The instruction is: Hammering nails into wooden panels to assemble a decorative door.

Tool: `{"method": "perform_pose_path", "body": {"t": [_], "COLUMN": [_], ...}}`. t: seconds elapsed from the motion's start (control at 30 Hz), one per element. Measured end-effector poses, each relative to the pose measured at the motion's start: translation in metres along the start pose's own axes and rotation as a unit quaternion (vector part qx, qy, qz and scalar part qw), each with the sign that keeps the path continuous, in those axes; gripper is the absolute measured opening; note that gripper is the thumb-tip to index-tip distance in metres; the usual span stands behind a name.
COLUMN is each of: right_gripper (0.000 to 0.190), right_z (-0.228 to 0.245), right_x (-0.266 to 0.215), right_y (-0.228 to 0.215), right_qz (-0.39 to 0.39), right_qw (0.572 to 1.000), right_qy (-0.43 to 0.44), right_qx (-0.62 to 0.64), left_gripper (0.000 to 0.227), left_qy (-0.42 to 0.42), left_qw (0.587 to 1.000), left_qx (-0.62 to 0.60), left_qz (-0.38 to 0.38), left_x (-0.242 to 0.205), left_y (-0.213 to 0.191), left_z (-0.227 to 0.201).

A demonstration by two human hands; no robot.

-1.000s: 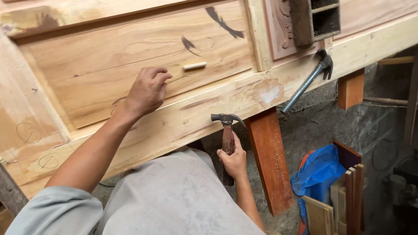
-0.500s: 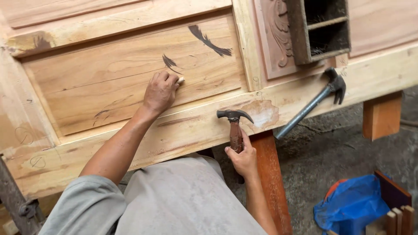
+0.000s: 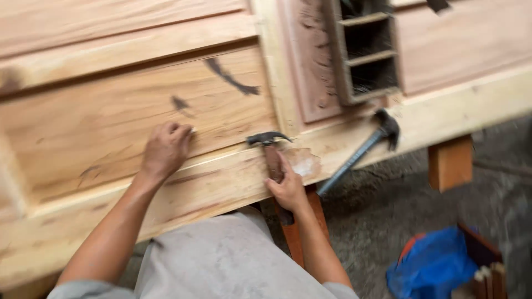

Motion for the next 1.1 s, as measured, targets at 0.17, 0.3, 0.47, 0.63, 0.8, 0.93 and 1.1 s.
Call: {"method": "perform_pose_path", "body": {"t": [0.17, 0.3, 0.47, 0.63, 0.8, 0.93, 1.1], "right_gripper": [0.086, 0.08, 0.081, 0.082, 0.081, 0.082, 0.081], "right_z": [-0.004, 0.002, -0.009, -0.015, -0.006, -0.009, -0.003], "right_x": [0.004, -0.003, 0.0, 0.001, 0.003, 0.006, 0.009], "right_y": [-0.001, -0.02, -0.024, -0.019, -0.021, -0.019, -0.022], "right_qz": [0.024, -0.071, -0.09, -0.066, -0.074, -0.051, -0.063], "right_qw": [0.992, 0.991, 0.986, 0.987, 0.986, 0.987, 0.986], "right_qy": [0.095, -0.043, 0.033, 0.046, -0.03, 0.022, -0.019], "right_qx": [0.073, 0.102, 0.133, 0.14, 0.146, 0.152, 0.151], "left_gripper": [0.023, 0.022, 0.02, 0.026, 0.018, 0.022, 0.022], "left_qy": [0.13, 0.255, 0.396, 0.349, 0.334, 0.318, 0.311], "left_qw": [0.99, 0.967, 0.907, 0.913, 0.92, 0.937, 0.937], "left_qx": [0.054, -0.008, -0.111, 0.04, 0.091, 0.046, -0.018], "left_qz": [-0.013, 0.018, 0.09, 0.205, 0.183, 0.134, 0.161], "left_x": [0.076, 0.165, 0.246, 0.274, 0.268, 0.269, 0.266], "left_y": [-0.027, -0.009, 0.068, 0.183, 0.207, 0.214, 0.174], "left_z": [-0.079, -0.189, -0.338, -0.372, -0.372, -0.36, -0.362]}}
Point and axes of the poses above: each hand's wrist, its own x-axis towards the middle knuckle, its own y-axis out of the palm, z = x × y, the point moved 10 cm from there along x, towards the middle knuckle
